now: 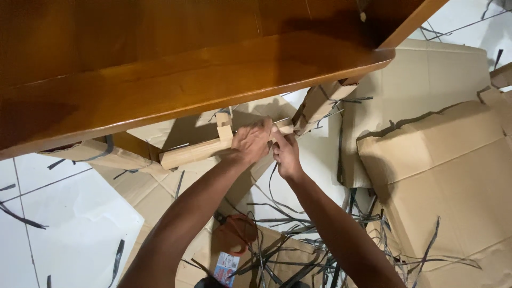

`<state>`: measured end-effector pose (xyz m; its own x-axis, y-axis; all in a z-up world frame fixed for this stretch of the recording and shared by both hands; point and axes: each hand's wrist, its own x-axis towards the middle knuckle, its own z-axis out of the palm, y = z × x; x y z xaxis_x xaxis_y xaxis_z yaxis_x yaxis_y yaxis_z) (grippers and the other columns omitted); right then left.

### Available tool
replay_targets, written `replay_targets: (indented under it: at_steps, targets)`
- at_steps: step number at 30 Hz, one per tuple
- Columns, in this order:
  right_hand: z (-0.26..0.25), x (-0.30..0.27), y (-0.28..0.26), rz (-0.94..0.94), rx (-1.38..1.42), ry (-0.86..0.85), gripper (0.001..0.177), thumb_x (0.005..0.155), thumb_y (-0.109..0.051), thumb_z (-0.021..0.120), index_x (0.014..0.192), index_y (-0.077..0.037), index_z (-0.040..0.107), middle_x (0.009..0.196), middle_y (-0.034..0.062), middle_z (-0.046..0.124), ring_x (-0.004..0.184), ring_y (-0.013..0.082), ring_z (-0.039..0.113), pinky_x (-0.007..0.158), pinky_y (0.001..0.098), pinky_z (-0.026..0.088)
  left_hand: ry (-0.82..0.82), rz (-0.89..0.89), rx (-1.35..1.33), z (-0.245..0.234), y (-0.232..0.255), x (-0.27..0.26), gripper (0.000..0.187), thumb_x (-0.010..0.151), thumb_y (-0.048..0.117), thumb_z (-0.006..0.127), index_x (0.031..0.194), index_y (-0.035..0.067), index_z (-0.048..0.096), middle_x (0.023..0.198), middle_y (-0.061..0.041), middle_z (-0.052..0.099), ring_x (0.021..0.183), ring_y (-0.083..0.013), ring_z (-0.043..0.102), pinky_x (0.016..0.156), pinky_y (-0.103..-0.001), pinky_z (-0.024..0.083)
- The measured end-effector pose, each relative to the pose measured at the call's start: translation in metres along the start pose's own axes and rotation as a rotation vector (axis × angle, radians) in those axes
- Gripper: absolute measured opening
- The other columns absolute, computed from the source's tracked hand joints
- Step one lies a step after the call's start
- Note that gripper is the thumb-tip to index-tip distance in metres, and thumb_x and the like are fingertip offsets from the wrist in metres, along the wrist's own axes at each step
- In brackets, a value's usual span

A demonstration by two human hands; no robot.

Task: Unpack a wooden chair by cutting plastic ties with scissors and removing cardboard packaging

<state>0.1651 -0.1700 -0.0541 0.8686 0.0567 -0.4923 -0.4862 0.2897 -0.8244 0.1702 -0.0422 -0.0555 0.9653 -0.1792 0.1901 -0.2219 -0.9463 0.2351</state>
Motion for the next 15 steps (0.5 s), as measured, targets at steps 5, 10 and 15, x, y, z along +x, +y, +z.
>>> replay_targets:
  at_steps: [5, 10, 15]
  targets:
    - [-0.002, -0.005, -0.002, -0.082, -0.043, 0.002, 0.041, 0.100, -0.039, 0.069, 0.107, -0.005, 0.047, 0.078, 0.0004, 0.038, 0.054, 0.0078, 0.042, 0.038, 0.0180, 0.021, -0.132, -0.026, -0.086, -0.019, 0.005, 0.000, 0.040, 0.077, 0.036, 0.066, 0.109, 0.016, 0.051, 0.080, -0.003, 0.069, 0.081, -0.0250, 0.075, 0.067, -0.041, 0.058]
    - [-0.003, -0.002, 0.004, -0.006, 0.013, -0.033, 0.040, 0.106, -0.049, 0.055, 0.108, -0.009, 0.049, 0.073, -0.0001, 0.040, 0.052, 0.0098, 0.043, 0.035, 0.0163, 0.022, -0.245, -0.066, -0.127, -0.034, 0.007, 0.006, 0.051, 0.078, 0.049, 0.064, 0.112, 0.014, 0.051, 0.085, -0.011, 0.073, 0.083, -0.0311, 0.077, 0.070, -0.048, 0.059]
    - [-0.006, -0.001, 0.008, 0.097, 0.102, -0.052, 0.041, 0.103, -0.058, 0.056, 0.099, -0.018, 0.050, 0.067, -0.0022, 0.048, 0.051, 0.0111, 0.050, 0.034, 0.0147, 0.023, -0.249, -0.146, -0.260, -0.075, 0.023, 0.004, 0.050, 0.096, 0.045, 0.047, 0.123, 0.003, 0.049, 0.088, -0.022, 0.075, 0.087, -0.0395, 0.077, 0.075, -0.053, 0.057]
